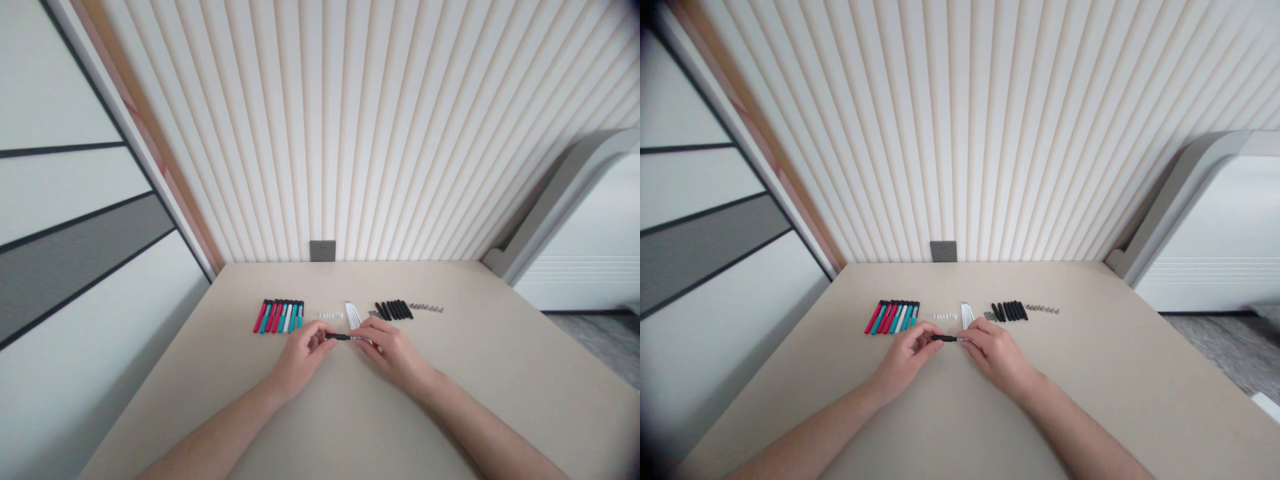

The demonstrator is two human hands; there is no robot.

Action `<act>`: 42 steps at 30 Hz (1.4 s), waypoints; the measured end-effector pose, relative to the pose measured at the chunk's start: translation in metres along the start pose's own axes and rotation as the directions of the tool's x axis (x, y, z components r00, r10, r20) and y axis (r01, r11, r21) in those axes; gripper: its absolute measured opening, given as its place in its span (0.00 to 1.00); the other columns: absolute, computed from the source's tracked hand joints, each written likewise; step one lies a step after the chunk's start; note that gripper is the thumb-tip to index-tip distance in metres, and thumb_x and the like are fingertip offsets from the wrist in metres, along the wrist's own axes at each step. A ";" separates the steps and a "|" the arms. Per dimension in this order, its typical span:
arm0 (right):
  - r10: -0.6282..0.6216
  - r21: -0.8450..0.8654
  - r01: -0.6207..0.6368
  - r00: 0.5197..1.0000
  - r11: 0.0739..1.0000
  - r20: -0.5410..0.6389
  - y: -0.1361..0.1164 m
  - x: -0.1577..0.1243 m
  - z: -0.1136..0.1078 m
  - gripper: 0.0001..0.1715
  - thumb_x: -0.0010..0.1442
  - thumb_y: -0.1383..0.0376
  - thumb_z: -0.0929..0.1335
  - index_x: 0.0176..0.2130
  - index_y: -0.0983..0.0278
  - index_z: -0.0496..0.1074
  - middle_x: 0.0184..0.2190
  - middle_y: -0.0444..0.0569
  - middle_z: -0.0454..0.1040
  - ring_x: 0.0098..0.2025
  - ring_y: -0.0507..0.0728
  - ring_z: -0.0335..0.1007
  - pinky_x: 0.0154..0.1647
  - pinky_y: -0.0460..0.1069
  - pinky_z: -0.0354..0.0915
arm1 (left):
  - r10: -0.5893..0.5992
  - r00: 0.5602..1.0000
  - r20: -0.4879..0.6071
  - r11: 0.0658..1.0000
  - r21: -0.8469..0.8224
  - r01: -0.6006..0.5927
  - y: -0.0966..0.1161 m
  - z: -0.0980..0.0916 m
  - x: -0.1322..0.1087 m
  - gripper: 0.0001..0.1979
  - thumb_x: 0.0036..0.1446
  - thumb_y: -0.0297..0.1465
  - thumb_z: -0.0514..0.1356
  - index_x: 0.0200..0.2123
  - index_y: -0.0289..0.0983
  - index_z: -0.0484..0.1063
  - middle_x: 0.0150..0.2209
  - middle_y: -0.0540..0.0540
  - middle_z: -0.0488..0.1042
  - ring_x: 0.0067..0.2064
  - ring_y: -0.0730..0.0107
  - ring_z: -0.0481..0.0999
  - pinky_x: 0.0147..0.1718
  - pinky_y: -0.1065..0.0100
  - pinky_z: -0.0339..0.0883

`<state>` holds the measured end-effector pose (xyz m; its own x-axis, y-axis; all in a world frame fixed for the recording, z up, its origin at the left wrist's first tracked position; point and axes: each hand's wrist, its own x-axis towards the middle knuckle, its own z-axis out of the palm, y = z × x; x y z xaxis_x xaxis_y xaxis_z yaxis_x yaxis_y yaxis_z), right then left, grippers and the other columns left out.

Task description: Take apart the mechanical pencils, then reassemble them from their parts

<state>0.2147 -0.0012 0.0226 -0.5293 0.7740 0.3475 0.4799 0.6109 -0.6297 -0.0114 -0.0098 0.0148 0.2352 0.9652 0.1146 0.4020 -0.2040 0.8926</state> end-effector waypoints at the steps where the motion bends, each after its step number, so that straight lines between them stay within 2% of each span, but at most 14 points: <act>1: -0.018 -0.011 0.018 1.000 1.000 0.006 0.000 0.000 0.001 0.18 0.67 0.65 0.60 0.52 0.60 0.72 0.41 0.53 0.74 0.40 0.57 0.71 0.42 0.51 0.67 | -0.004 1.000 0.008 1.000 -0.005 0.004 0.000 0.000 0.000 0.08 0.59 0.35 0.60 0.38 0.37 0.73 0.27 0.53 0.66 0.28 0.71 0.64 0.29 0.71 0.57; 5: -0.083 -0.022 0.083 0.997 0.996 -0.006 0.001 -0.001 0.006 0.23 0.66 0.67 0.60 0.59 0.60 0.65 0.42 0.54 0.74 0.44 0.58 0.70 0.48 0.54 0.66 | -0.004 1.000 0.029 1.000 -0.016 0.004 0.001 0.001 0.000 0.07 0.58 0.34 0.60 0.38 0.37 0.73 0.26 0.52 0.66 0.28 0.72 0.64 0.28 0.72 0.57; 8: -0.016 0.000 0.016 0.998 1.000 -0.057 0.004 -0.002 0.006 0.23 0.66 0.65 0.61 0.60 0.59 0.64 0.40 0.52 0.76 0.42 0.58 0.71 0.47 0.54 0.67 | 0.004 1.000 0.016 1.000 -0.011 -0.004 0.001 0.001 0.000 0.07 0.57 0.33 0.60 0.38 0.37 0.73 0.27 0.52 0.67 0.28 0.72 0.64 0.29 0.72 0.58; 10: 0.076 0.022 -0.074 0.994 0.997 -0.085 0.005 -0.001 0.005 0.18 0.66 0.61 0.63 0.54 0.59 0.70 0.38 0.52 0.76 0.39 0.57 0.71 0.42 0.52 0.67 | 0.012 1.000 0.006 1.000 -0.008 -0.012 0.001 0.000 0.000 0.07 0.57 0.33 0.61 0.38 0.37 0.73 0.28 0.52 0.68 0.28 0.72 0.64 0.29 0.72 0.58; 12: 0.144 0.037 -0.141 0.986 0.989 -0.086 0.005 0.000 0.003 0.13 0.65 0.59 0.64 0.43 0.61 0.75 0.34 0.51 0.75 0.34 0.56 0.70 0.36 0.51 0.66 | 0.015 1.000 0.005 1.000 -0.006 -0.015 0.000 0.000 -0.001 0.07 0.57 0.33 0.61 0.38 0.37 0.73 0.28 0.51 0.68 0.29 0.71 0.65 0.29 0.72 0.59; 14: 0.157 0.064 -0.153 0.985 0.986 -0.071 0.003 0.001 0.003 0.14 0.65 0.58 0.64 0.36 0.62 0.76 0.31 0.50 0.74 0.31 0.55 0.68 0.33 0.50 0.65 | 0.012 1.000 0.005 1.000 -0.003 -0.012 -0.001 0.000 0.000 0.07 0.57 0.33 0.60 0.38 0.38 0.73 0.28 0.51 0.68 0.29 0.71 0.65 0.29 0.71 0.59; 16: 0.138 0.116 -0.130 0.988 0.985 -0.065 0.001 0.001 0.004 0.16 0.66 0.59 0.62 0.40 0.62 0.77 0.33 0.51 0.74 0.34 0.56 0.69 0.34 0.50 0.65 | 0.008 1.000 -0.004 1.000 0.002 -0.008 -0.002 0.001 0.000 0.07 0.57 0.33 0.60 0.38 0.37 0.73 0.28 0.51 0.67 0.29 0.71 0.65 0.29 0.71 0.59; 19: 0.140 0.218 -0.121 0.988 0.968 -0.071 -0.002 -0.001 0.009 0.18 0.67 0.60 0.61 0.52 0.61 0.72 0.38 0.52 0.75 0.39 0.57 0.70 0.36 0.49 0.67 | 0.011 1.000 -0.025 1.000 0.003 -0.011 -0.003 0.001 0.001 0.07 0.57 0.34 0.60 0.38 0.37 0.73 0.27 0.52 0.67 0.28 0.71 0.65 0.29 0.71 0.59; 22: 0.230 0.310 -0.200 0.971 0.930 -0.063 -0.003 -0.002 0.014 0.23 0.64 0.59 0.64 0.58 0.60 0.66 0.37 0.50 0.77 0.38 0.56 0.72 0.33 0.48 0.67 | 0.021 0.999 -0.025 1.000 0.003 -0.021 -0.002 0.001 0.001 0.08 0.57 0.34 0.60 0.38 0.37 0.74 0.27 0.51 0.68 0.28 0.71 0.65 0.28 0.71 0.59; 25: 0.327 0.361 -0.287 0.943 0.887 -0.056 -0.003 -0.001 0.015 0.25 0.62 0.58 0.66 0.58 0.60 0.65 0.36 0.49 0.78 0.38 0.57 0.73 0.31 0.48 0.66 | 0.034 0.999 -0.022 0.999 0.013 -0.034 -0.001 0.000 0.000 0.08 0.56 0.34 0.61 0.37 0.37 0.75 0.27 0.51 0.69 0.28 0.70 0.66 0.29 0.71 0.59; 28: 0.388 0.345 -0.340 0.918 0.875 -0.078 -0.002 0.001 0.014 0.23 0.60 0.56 0.68 0.54 0.61 0.70 0.34 0.48 0.79 0.35 0.56 0.72 0.31 0.48 0.65 | 0.045 0.998 -0.046 0.999 0.018 -0.044 -0.001 0.000 0.000 0.08 0.56 0.34 0.61 0.37 0.37 0.75 0.28 0.50 0.71 0.30 0.69 0.67 0.31 0.70 0.61; 32: 0.375 0.242 -0.338 0.918 0.910 -0.127 0.002 0.000 0.009 0.18 0.59 0.54 0.68 0.44 0.63 0.76 0.30 0.48 0.76 0.30 0.54 0.67 0.30 0.48 0.63 | 0.034 0.995 -0.090 0.999 0.009 -0.033 -0.003 0.000 0.000 0.08 0.56 0.34 0.61 0.38 0.38 0.75 0.29 0.50 0.71 0.31 0.69 0.68 0.32 0.70 0.62; 35: 0.356 0.200 -0.326 0.924 0.924 -0.138 0.003 -0.001 0.006 0.19 0.61 0.55 0.65 0.44 0.63 0.76 0.30 0.48 0.76 0.30 0.54 0.66 0.30 0.48 0.62 | 0.018 0.992 -0.123 1.000 0.003 -0.018 -0.004 0.000 0.000 0.08 0.57 0.35 0.61 0.38 0.38 0.75 0.28 0.51 0.70 0.31 0.69 0.67 0.32 0.70 0.62; 42: 0.363 0.218 -0.340 0.929 0.915 -0.076 0.005 -0.002 0.006 0.16 0.63 0.57 0.64 0.38 0.63 0.77 0.29 0.47 0.77 0.30 0.54 0.67 0.31 0.48 0.62 | 0.026 0.991 -0.128 1.000 0.003 -0.026 -0.004 0.000 0.000 0.07 0.57 0.34 0.61 0.38 0.38 0.75 0.29 0.51 0.71 0.30 0.70 0.67 0.32 0.70 0.62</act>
<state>0.2141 -0.0003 0.0145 -0.2646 0.9531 0.1469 0.4664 0.2598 -0.8456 -0.0127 -0.0087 0.0115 0.1307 0.9726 0.1923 0.3988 -0.2292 0.8879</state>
